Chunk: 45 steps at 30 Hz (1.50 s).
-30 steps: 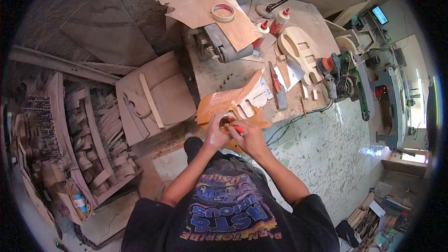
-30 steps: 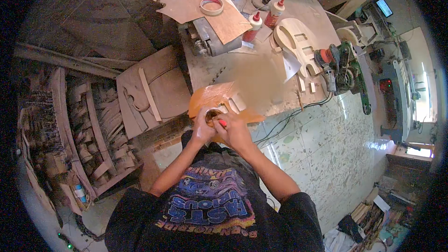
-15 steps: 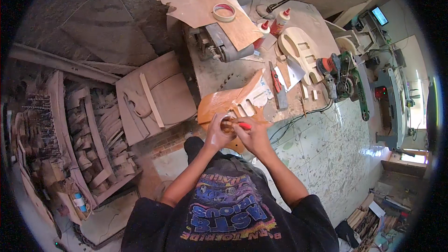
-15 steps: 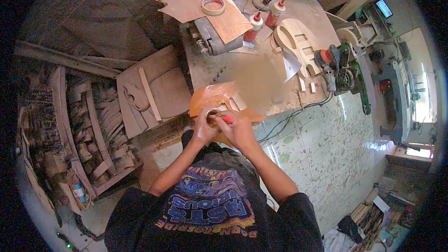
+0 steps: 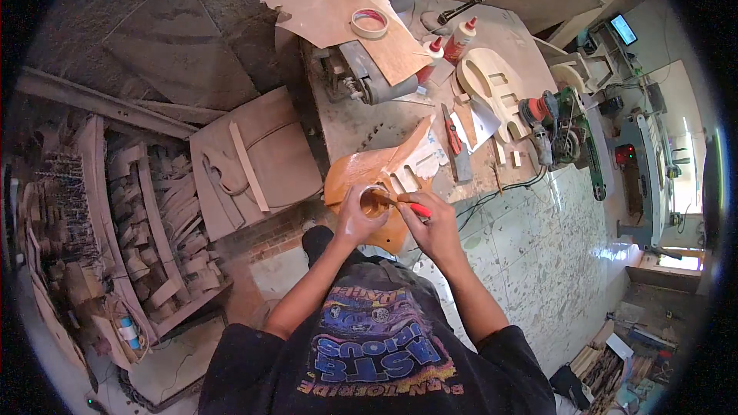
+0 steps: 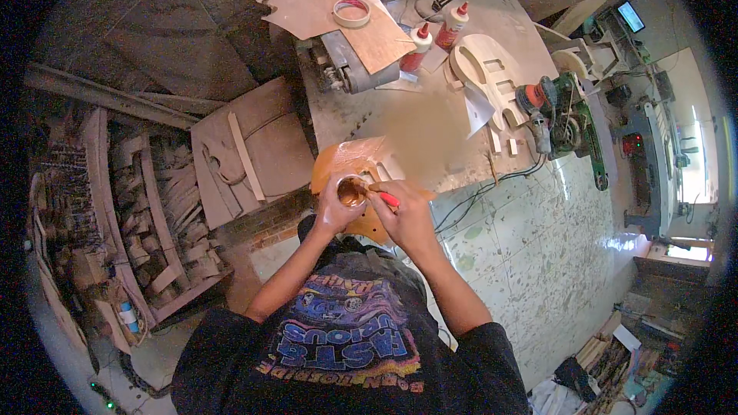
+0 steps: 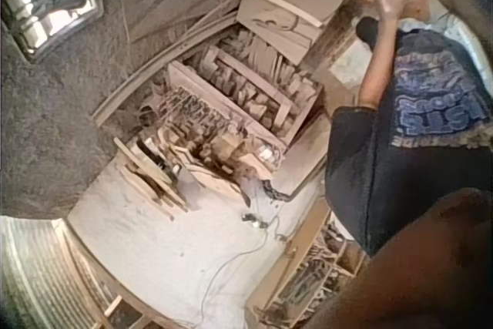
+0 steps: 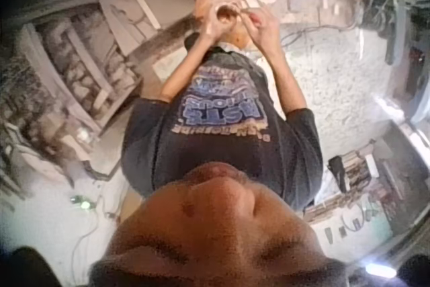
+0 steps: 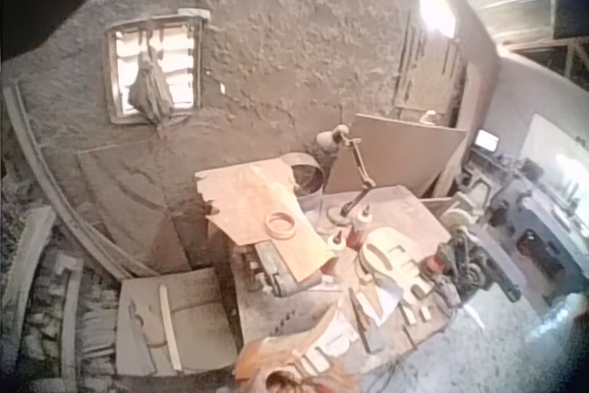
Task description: The person applies a brown liquid finish to the front and sides of a wooden guitar body using a paint brush, repeatedly dipping the brush into a container of the finish.
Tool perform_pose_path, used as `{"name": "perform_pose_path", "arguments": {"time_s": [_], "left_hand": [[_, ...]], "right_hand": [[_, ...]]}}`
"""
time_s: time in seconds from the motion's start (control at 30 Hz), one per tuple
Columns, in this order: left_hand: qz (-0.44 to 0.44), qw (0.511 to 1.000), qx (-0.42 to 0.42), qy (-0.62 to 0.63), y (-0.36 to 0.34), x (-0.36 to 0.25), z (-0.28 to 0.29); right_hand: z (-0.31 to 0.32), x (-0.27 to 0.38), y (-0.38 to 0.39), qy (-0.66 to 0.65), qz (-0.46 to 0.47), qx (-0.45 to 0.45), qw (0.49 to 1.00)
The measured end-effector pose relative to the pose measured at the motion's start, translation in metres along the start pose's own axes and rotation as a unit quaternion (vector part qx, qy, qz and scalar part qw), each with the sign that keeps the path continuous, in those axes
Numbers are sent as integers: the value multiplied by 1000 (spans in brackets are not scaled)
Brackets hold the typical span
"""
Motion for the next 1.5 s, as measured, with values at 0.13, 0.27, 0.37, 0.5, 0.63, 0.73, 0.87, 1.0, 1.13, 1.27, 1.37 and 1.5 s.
{"name": "perform_pose_path", "arguments": {"time_s": [0.13,0.27,0.37,0.5,0.63,0.73,0.87,1.0,1.13,1.27,1.37,1.5], "left_hand": [[9,1000,-2,15,-1,10,-2],[-1,1000,7,24,-5,-1,-3],[16,999,2,50,-6,-7,1],[-7,1000,-13,7,-8,-11,6],[-21,999,-22,-21,-9,-14,7],[-15,1000,-8,-18,-10,-11,2],[-29,998,15,-49,-13,-11,0],[-64,996,37,-44,-5,-19,-4],[-17,999,31,6,-5,-5,-7],[-21,1000,9,13,-10,1,-3],[-22,1000,-14,3,-15,7,-2],[-1,1000,-28,-9,-19,32,3]], "right_hand": [[2,8,-2,7,31,9,999],[10,17,-3,6,35,4,999],[14,15,-3,9,33,1,999],[17,1,-1,-17,-21,-8,1000],[15,-10,3,-79,-105,-16,991],[2,-13,5,-89,-51,21,994],[-8,4,4,-54,41,130,989],[-8,-15,2,-77,-70,145,984],[-13,-79,10,-208,-216,43,953],[-11,-107,18,-253,-277,-47,926],[-15,-139,30,-345,-333,-125,869],[-24,-173,29,-428,-338,-205,813]]}}
Point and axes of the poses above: each hand's wrist, its own y-axis away from the middle knuckle, its own z-axis out of the back of the hand, x = y × z, the point moved 9 cm from there along -y, towards the middle knuckle, and after that the axes turned 4 degrees about -x, right-handed, at the moved point
